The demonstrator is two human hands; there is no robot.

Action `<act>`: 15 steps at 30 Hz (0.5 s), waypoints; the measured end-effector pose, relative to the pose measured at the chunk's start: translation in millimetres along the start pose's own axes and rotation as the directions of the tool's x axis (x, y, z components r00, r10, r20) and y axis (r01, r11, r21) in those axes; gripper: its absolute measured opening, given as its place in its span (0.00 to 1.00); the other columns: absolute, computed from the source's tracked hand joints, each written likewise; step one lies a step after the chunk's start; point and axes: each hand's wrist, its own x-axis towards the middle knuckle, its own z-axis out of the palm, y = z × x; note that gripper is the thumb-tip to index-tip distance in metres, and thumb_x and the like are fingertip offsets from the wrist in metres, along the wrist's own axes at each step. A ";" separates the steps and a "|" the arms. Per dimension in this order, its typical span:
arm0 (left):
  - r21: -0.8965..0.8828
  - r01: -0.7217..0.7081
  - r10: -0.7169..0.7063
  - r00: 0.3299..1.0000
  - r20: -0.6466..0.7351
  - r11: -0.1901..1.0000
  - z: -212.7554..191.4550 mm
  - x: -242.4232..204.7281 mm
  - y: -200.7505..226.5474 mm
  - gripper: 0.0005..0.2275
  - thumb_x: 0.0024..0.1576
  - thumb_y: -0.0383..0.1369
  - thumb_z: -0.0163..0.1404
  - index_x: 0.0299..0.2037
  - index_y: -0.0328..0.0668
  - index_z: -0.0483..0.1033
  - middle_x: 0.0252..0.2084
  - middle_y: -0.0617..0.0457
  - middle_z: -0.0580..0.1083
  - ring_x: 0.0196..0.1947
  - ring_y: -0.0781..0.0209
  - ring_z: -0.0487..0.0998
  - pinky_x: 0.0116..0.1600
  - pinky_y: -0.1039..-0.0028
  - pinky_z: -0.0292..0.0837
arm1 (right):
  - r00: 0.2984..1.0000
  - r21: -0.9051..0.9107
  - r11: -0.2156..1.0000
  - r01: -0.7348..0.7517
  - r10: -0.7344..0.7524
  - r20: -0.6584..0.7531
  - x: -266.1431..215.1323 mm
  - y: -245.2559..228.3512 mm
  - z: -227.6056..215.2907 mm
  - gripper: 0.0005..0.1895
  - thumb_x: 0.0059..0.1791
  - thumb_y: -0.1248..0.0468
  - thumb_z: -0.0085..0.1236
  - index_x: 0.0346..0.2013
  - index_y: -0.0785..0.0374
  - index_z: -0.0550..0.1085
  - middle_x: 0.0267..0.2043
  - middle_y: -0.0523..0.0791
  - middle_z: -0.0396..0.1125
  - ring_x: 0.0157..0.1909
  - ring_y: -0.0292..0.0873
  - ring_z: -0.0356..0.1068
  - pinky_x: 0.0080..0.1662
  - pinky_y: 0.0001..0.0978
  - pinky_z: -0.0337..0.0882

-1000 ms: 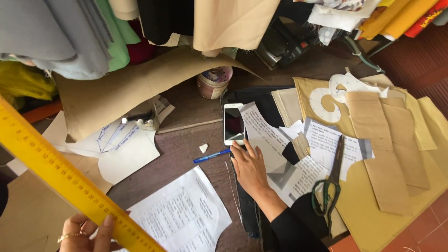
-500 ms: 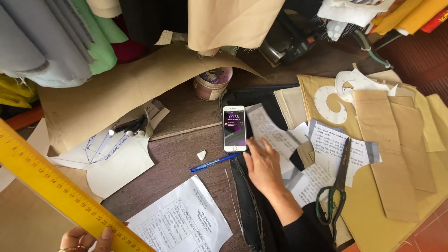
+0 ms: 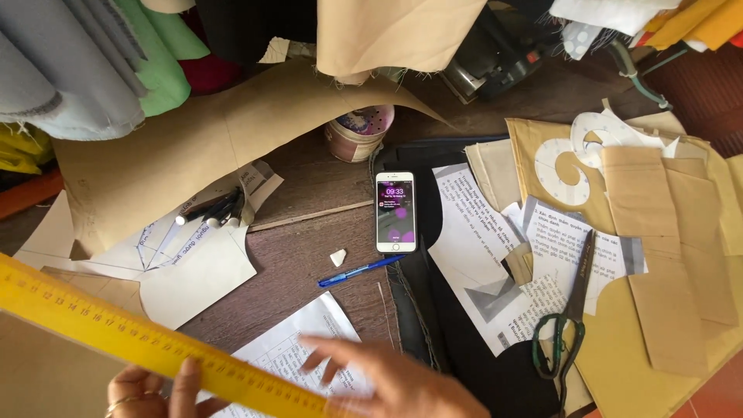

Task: The person draws a curved line on a white sheet of paper using a blue pen, then uses scissors to cut along the drawn line to create a pattern piece. The person then handles a brown paper pattern and a printed document on the table.

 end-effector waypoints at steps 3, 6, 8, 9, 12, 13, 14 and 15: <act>-0.112 -0.178 0.183 0.982 0.035 0.978 9.1 -2.8 -24.0 0.14 0.58 0.22 0.45 0.46 0.40 0.51 0.48 0.46 0.59 0.46 0.40 0.74 0.32 0.48 0.79 | 0.981 -0.354 0.929 -0.107 0.155 0.113 15.2 -13.8 18.3 0.44 0.44 0.52 0.49 0.71 0.48 0.40 0.62 0.47 0.54 0.49 0.54 0.66 0.47 0.40 0.67; -0.108 -0.107 0.116 0.990 0.084 0.988 34.4 -28.5 -11.6 0.16 0.55 0.23 0.46 0.52 0.35 0.56 0.46 0.37 0.69 0.36 0.36 0.78 0.29 0.52 0.79 | 0.908 -0.421 0.899 0.122 -0.273 -0.319 17.4 31.2 38.1 0.38 0.42 0.70 0.60 0.65 0.55 0.57 0.49 0.46 0.67 0.43 0.46 0.73 0.44 0.33 0.75; 0.047 -0.139 0.123 0.959 0.257 0.989 26.1 -31.9 1.8 0.17 0.52 0.25 0.48 0.52 0.37 0.63 0.48 0.44 0.74 0.44 0.48 0.80 0.38 0.61 0.79 | 0.847 -0.349 0.932 0.100 -0.264 -0.462 5.6 37.4 31.7 0.37 0.39 0.74 0.61 0.62 0.57 0.62 0.54 0.49 0.66 0.50 0.48 0.71 0.49 0.35 0.75; 0.193 -0.195 0.098 0.902 0.421 0.962 22.0 -33.9 8.0 0.19 0.50 0.27 0.50 0.53 0.40 0.69 0.50 0.52 0.79 0.51 0.60 0.83 0.48 0.71 0.79 | 0.767 -0.273 0.958 0.092 -0.243 -0.594 -0.8 40.8 28.4 0.37 0.36 0.78 0.61 0.59 0.59 0.66 0.59 0.51 0.65 0.58 0.51 0.69 0.54 0.36 0.75; 0.429 -0.889 0.549 0.442 0.710 0.161 -33.5 73.8 -54.7 0.35 0.40 0.46 0.59 0.61 0.53 0.64 0.58 0.54 0.70 0.56 0.55 0.71 0.59 0.64 0.66 | 0.394 -0.229 0.973 -0.020 -0.203 -0.896 -26.3 104.0 5.4 0.27 0.44 0.62 0.58 0.58 0.56 0.68 0.59 0.42 0.68 0.44 0.34 0.74 0.43 0.22 0.74; 0.431 -0.888 0.550 0.444 0.707 0.162 -56.7 125.9 -79.3 0.35 0.40 0.46 0.59 0.61 0.53 0.64 0.58 0.54 0.70 0.56 0.55 0.71 0.59 0.64 0.66 | 0.397 -0.230 0.973 -0.018 -0.205 -0.895 -37.6 107.1 -5.4 0.27 0.44 0.62 0.58 0.58 0.56 0.68 0.59 0.42 0.68 0.44 0.34 0.74 0.43 0.22 0.74; 0.550 -0.773 0.507 0.628 0.590 0.318 -90.9 171.0 -104.2 0.42 0.35 0.45 0.59 0.65 0.47 0.60 0.60 0.53 0.67 0.60 0.58 0.66 0.65 0.66 0.55 | 0.289 -0.199 0.967 -0.159 -0.147 -0.946 -50.7 110.6 -14.9 0.27 0.44 0.64 0.57 0.58 0.59 0.67 0.54 0.44 0.69 0.42 0.38 0.73 0.41 0.26 0.76; 0.638 -0.618 0.432 0.783 0.448 0.459 -133.9 208.2 -127.7 0.49 0.30 0.43 0.59 0.68 0.41 0.57 0.62 0.53 0.64 0.64 0.62 0.60 0.70 0.68 0.43 | 0.170 -0.149 0.944 -0.294 -0.102 -0.980 -63.8 114.2 -24.7 0.28 0.44 0.65 0.57 0.59 0.61 0.67 0.49 0.47 0.71 0.39 0.42 0.73 0.38 0.30 0.78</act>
